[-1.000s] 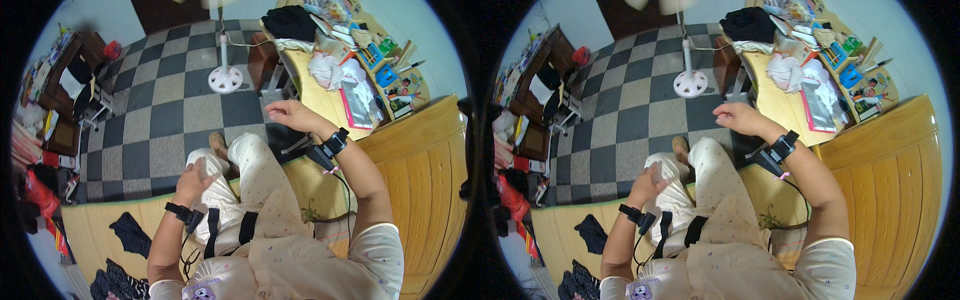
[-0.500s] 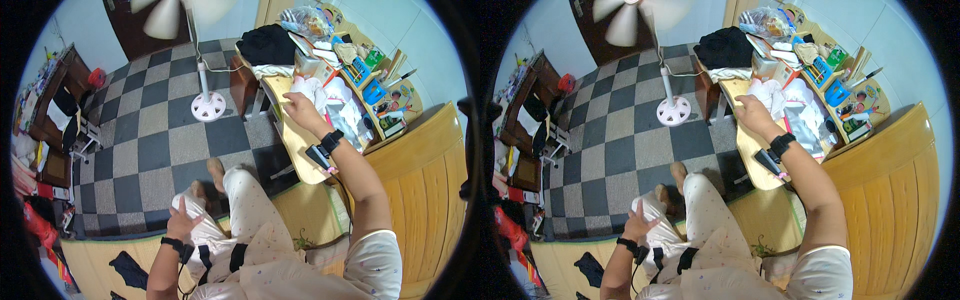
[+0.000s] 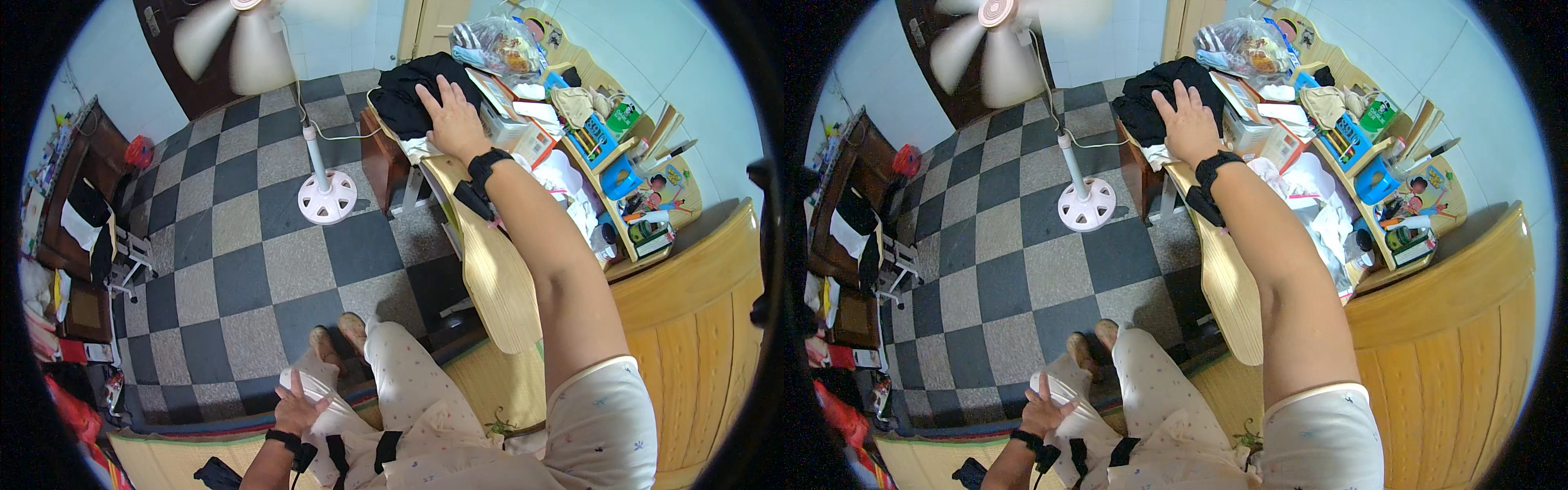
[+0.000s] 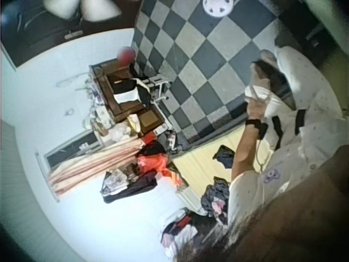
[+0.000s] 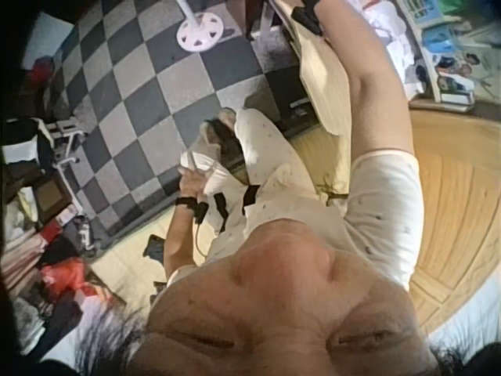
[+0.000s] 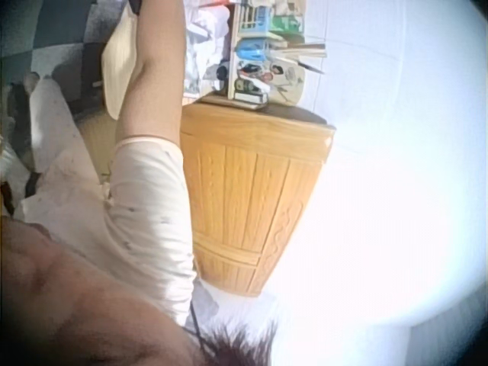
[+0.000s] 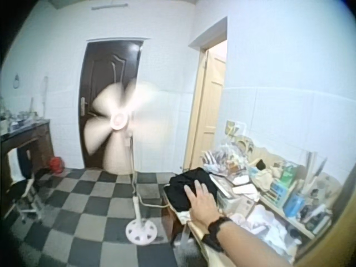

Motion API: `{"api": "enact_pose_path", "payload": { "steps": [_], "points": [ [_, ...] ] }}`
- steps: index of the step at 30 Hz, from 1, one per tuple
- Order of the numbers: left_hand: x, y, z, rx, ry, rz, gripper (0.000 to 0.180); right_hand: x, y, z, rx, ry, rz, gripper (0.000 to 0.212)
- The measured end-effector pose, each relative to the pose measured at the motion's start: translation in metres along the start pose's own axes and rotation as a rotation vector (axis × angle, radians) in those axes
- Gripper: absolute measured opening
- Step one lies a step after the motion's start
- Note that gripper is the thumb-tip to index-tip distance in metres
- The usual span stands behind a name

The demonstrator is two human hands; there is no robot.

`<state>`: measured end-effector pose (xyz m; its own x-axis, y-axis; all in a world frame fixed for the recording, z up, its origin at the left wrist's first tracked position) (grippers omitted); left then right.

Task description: The person sits on a tatami mat and folds several pieces of clothing by hand. They pick up garments from a nearby pile, unfold them, smooth them out, and fold them into neat rectangles before placing them on the mat.

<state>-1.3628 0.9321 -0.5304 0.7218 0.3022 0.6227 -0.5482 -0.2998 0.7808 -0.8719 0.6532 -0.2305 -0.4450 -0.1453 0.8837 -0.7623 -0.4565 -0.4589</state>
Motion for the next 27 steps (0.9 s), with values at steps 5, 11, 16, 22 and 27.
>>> {"api": "enact_pose_path", "payload": {
  "steps": [5,11,16,22,27],
  "points": [
    [-0.003,-0.005,-0.003,0.029,-0.039,-0.033,0.128,-0.030,-0.016,0.017,-0.074,0.094,-0.298,0.090],
    [-0.004,-0.008,-0.005,0.029,0.015,-0.030,0.129,-0.039,-0.019,0.020,-0.041,0.057,-0.416,0.090],
    [-0.006,-0.013,-0.005,0.021,-0.042,-0.037,0.126,-0.029,-0.030,0.027,-0.108,-0.035,-0.314,0.094],
    [-0.005,-0.014,-0.002,-0.012,-0.071,-0.002,0.125,-0.040,-0.021,0.034,-0.149,0.056,-0.388,0.100],
    [-0.004,-0.007,-0.005,0.051,0.036,-0.066,0.127,-0.040,-0.027,0.041,-0.088,0.040,-0.406,0.095]
  ]
}}
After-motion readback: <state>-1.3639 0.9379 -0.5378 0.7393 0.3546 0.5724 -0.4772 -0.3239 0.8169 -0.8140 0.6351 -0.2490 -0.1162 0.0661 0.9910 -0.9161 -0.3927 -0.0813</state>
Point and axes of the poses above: each hand's wrist, its own y-axis away from the middle knuckle, its own x-axis out of the back of the hand, z = x × y, the point moved 10 cm from there along -y, towards the middle knuckle, and after that the axes turned 3 degrees about -y, right-handed, at the moved point
